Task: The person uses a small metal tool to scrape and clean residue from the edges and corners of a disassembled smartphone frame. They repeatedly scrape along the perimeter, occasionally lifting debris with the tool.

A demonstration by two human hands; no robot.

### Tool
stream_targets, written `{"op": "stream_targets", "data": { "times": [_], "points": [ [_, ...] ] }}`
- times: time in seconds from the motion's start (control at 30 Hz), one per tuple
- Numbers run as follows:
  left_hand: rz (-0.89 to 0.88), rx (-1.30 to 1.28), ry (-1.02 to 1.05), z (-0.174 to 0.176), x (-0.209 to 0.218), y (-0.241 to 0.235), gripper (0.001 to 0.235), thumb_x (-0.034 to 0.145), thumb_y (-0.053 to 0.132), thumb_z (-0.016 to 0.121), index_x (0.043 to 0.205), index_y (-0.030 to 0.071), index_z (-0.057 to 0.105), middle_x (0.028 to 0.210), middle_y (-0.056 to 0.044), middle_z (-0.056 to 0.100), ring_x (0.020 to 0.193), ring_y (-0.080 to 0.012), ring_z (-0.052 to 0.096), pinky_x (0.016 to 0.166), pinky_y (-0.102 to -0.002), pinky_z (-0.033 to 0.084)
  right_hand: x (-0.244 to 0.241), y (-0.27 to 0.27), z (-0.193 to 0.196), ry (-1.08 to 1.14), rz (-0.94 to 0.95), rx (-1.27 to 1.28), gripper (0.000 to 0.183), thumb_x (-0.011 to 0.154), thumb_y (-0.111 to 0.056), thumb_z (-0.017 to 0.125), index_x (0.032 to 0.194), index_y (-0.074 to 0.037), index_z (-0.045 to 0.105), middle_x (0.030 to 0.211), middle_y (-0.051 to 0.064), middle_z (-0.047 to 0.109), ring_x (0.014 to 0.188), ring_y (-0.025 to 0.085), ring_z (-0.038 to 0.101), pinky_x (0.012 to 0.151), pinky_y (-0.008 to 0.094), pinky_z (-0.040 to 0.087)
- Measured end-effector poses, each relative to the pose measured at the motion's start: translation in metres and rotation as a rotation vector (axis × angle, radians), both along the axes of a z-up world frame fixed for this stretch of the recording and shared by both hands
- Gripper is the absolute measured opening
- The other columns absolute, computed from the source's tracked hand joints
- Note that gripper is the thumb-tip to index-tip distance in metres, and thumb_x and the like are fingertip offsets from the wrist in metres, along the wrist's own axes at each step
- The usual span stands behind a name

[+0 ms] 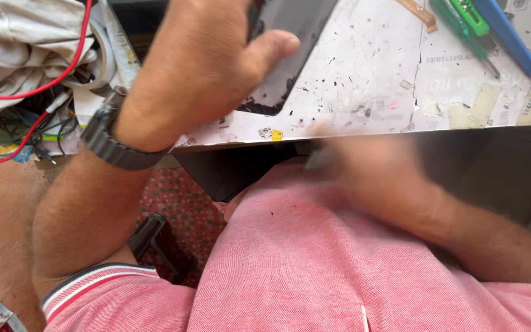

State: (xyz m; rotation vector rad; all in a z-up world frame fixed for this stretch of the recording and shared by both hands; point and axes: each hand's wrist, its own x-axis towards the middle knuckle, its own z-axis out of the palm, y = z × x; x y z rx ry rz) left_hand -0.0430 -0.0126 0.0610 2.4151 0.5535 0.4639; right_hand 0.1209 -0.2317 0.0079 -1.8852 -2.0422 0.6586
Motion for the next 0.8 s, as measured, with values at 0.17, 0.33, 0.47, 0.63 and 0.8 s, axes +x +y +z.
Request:
{"op": "stream_targets", "data": {
  "times": [0.17,0.33,0.47,0.63,0.8],
  "points": [
    [0.170,-0.307,0.013,0.018,-0.015,-0.006,0.032,0.099,0.017,0.083,0.091,-0.005,0.061,0.066,-0.009,0.051,0.057,-0.0194,0.044,0.052,-0.036,0.035,-0.003,-0.006,0.010,0.222,-0.055,0.222,0.028,0.094,-0.015,0.076,0.119,-0.007,0.067,0.109,0.015,0.072,0.097,0.032,0.070,0.084,0.044,0.056],
    [0.253,-0.346,-0.047,0.029,-0.021,-0.010,0.026,0.092,0.015,0.081,0.089,-0.002,0.062,0.063,0.000,0.053,0.055,-0.0099,0.048,0.050,-0.030,0.037,-0.018,0.004,0.009,-0.129,-0.059,0.149,0.037,0.085,-0.015,0.066,0.120,-0.002,0.068,0.125,0.022,0.065,0.115,0.037,0.063,0.100,0.051,0.049],
    [0.206,-0.339,-0.152,0.027,-0.024,-0.009,0.026,0.096,0.013,0.083,0.101,-0.003,0.063,0.074,-0.001,0.058,0.064,-0.0090,0.052,0.058,-0.028,0.043,-0.024,-0.003,0.008,0.288,0.268,0.043,0.031,0.090,-0.011,0.063,0.121,-0.008,0.067,0.135,0.018,0.063,0.125,0.036,0.061,0.110,0.052,0.046],
    [0.203,-0.391,-0.088,0.015,-0.020,-0.008,0.027,0.091,0.011,0.081,0.108,-0.003,0.065,0.083,-0.009,0.065,0.070,-0.0163,0.058,0.064,-0.033,0.049,-0.015,0.013,0.006,0.047,0.064,0.238,0.036,0.090,-0.004,0.063,0.126,0.004,0.064,0.140,0.025,0.060,0.129,0.043,0.057,0.113,0.053,0.046],
    [0.040,-0.262,-0.313,-0.012,-0.006,-0.017,0.042,0.094,0.006,0.077,0.125,-0.006,0.053,0.107,-0.021,0.067,0.098,-0.0317,0.070,0.087,-0.041,0.055,0.000,-0.006,0.021,0.605,0.458,0.152,0.022,0.093,-0.015,0.058,0.111,-0.005,0.064,0.137,0.022,0.060,0.124,0.043,0.063,0.108,0.057,0.045]
  ]
}}
